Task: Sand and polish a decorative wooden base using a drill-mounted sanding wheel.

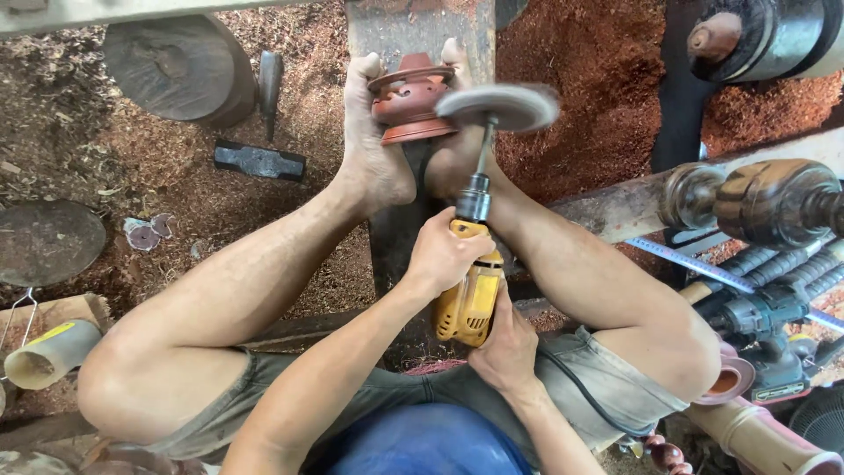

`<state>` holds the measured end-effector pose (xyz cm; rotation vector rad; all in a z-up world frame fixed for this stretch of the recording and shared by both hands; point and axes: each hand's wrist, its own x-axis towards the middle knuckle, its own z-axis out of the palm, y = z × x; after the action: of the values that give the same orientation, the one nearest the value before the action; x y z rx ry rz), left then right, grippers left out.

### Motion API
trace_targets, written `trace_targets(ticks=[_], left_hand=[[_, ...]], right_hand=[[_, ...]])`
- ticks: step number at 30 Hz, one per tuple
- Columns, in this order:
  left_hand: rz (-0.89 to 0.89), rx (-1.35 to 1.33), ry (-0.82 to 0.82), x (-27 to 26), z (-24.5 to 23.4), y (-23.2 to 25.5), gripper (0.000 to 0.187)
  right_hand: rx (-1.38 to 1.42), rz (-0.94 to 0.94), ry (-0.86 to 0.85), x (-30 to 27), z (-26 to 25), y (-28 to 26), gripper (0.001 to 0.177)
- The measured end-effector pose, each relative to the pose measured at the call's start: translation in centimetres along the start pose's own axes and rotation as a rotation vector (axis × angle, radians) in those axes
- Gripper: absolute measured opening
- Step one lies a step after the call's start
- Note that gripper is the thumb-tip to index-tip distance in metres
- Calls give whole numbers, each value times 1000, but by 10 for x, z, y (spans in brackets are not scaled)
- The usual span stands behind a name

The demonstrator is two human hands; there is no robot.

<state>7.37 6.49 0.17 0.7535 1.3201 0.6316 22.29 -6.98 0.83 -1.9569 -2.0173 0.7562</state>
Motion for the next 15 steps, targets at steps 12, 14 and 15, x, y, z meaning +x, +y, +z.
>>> trace_targets(ticks=[12, 14, 15], left_hand=[[124, -207, -17, -21, -40, -27, 31], [130, -233, -11, -24, -60, -35, 29], [132, -260, -2, -25, -70, -38, 27]], right_hand=[[-72, -229, 41, 4, 10, -18, 100], [-93, -283, 28, 16, 8, -31, 100], [-113, -338, 11, 21, 7, -37, 100]])
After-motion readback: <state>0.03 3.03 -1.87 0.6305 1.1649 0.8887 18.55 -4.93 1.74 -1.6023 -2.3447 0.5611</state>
